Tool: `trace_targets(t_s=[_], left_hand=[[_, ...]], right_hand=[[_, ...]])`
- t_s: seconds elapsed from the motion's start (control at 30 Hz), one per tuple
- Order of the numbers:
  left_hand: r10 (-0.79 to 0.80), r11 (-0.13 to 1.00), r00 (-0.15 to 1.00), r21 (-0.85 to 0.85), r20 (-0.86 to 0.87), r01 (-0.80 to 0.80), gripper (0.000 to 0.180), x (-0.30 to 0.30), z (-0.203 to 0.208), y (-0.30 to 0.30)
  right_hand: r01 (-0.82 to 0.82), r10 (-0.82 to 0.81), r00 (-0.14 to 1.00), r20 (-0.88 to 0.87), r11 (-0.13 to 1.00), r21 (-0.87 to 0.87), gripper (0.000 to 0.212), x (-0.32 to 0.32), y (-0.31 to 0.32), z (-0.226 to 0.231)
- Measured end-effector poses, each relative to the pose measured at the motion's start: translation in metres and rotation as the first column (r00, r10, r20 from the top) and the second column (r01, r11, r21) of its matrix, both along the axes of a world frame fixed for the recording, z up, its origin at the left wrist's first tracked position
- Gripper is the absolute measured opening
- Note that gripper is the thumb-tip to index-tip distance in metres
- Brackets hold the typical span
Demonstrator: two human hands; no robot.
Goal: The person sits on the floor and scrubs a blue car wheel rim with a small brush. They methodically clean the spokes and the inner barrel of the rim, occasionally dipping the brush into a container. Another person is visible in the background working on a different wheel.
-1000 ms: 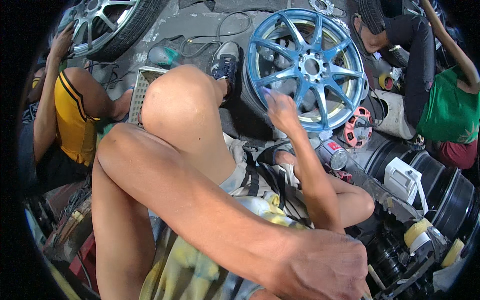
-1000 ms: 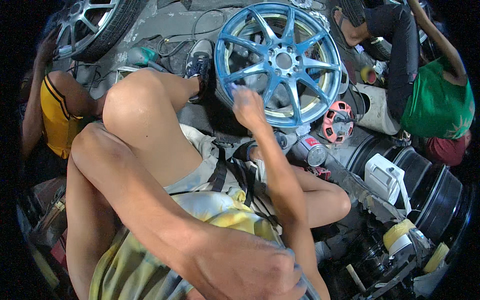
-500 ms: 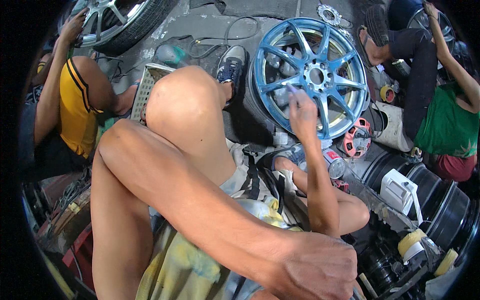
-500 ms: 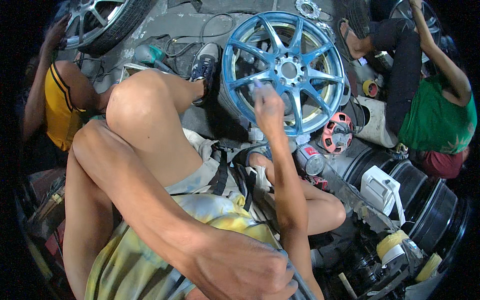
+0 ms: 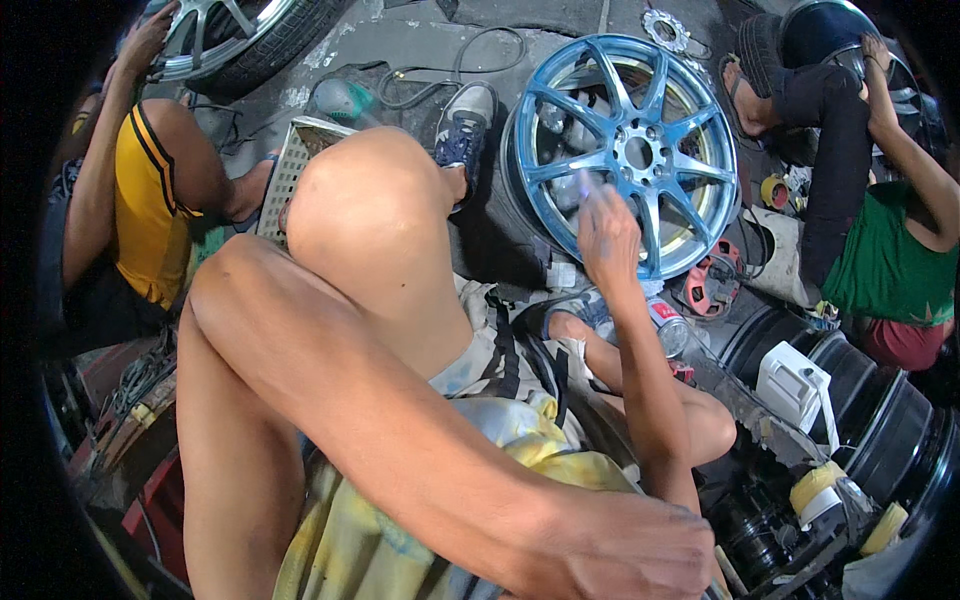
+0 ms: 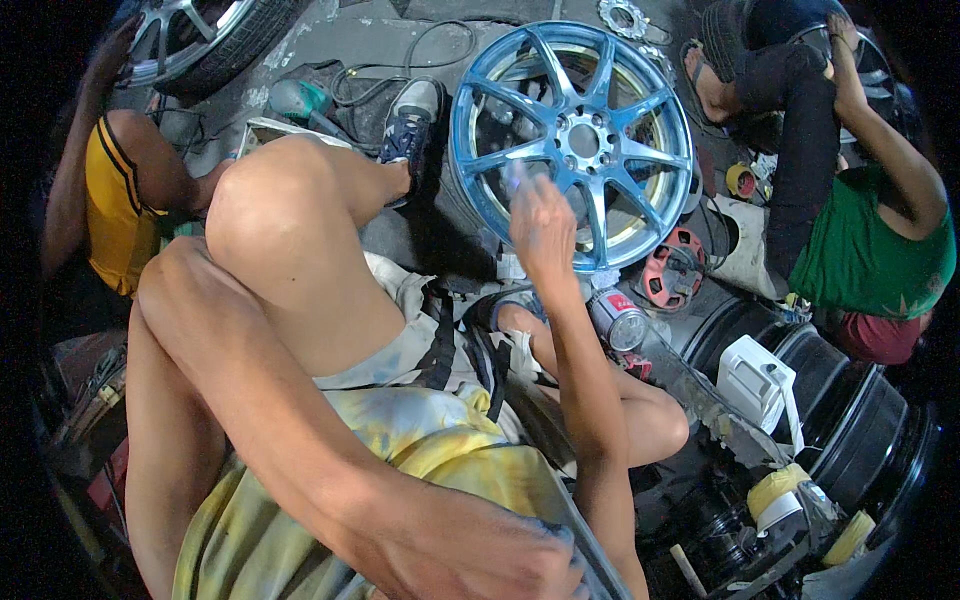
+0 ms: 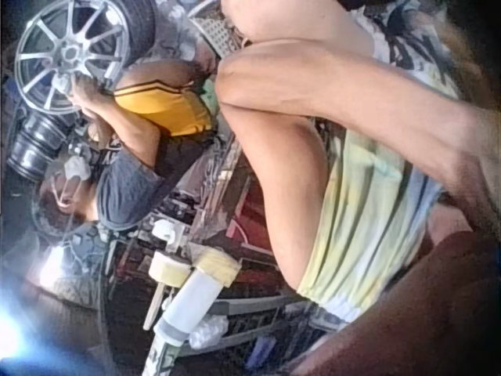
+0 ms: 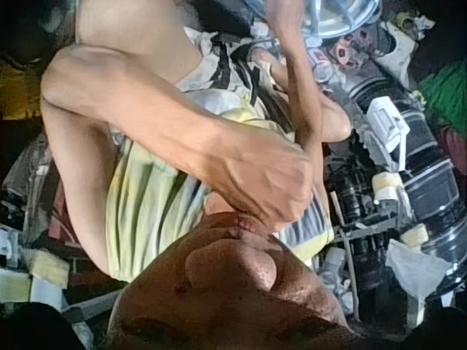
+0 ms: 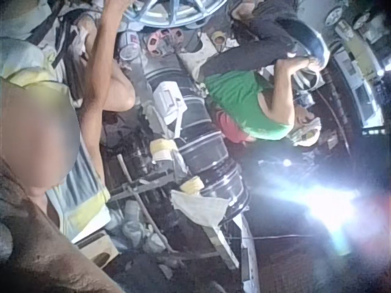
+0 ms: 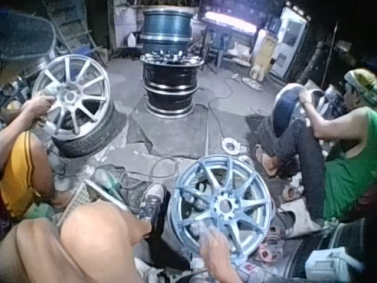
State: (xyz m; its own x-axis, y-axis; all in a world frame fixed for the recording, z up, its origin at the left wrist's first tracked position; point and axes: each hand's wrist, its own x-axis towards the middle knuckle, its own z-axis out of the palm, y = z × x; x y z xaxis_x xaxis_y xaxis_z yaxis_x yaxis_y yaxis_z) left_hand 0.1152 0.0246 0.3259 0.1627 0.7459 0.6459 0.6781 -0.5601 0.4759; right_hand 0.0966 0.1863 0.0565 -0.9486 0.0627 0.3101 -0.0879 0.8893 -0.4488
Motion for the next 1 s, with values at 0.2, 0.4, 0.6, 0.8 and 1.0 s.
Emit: trace_targets(t_s=[0.2,0.4,0.6,0.8,1.0], left_hand=[[-0.016,1.0,1.0,0.002,0.006,0.016,0.025,-0.001,-0.003,0.002],[0.015,1.0,1.0,-0.003,0.015,-0.015,0.023,0.003,0.0,-0.002],[0.019,1.0,0.999,-0.001,0.038,-0.019,0.022,0.001,-0.001,0.003],[0.036,0.999,0.996,0.003,0.076,-0.036,0.021,0.0,-0.001,-0.003],[0.051,0.999,0.996,-0.002,0.077,-0.051,0.02,-0.008,-0.007,-0.003]], right_hand=[[0.08,-0.074,0.993,-0.096,0.995,0.056,0.041,-0.016,-0.029,-0.039],[0.058,-0.069,0.995,0.075,0.989,0.138,0.031,-0.017,0.014,-0.03],[-0.057,0.073,0.994,-0.086,0.983,0.174,0.048,-0.018,-0.005,-0.039],[-0.187,0.197,0.98,0.001,0.932,0.309,0.041,-0.022,0.003,-0.019],[-0.345,0.335,0.938,0.085,0.901,0.263,0.046,-0.024,-0.015,-0.024]])
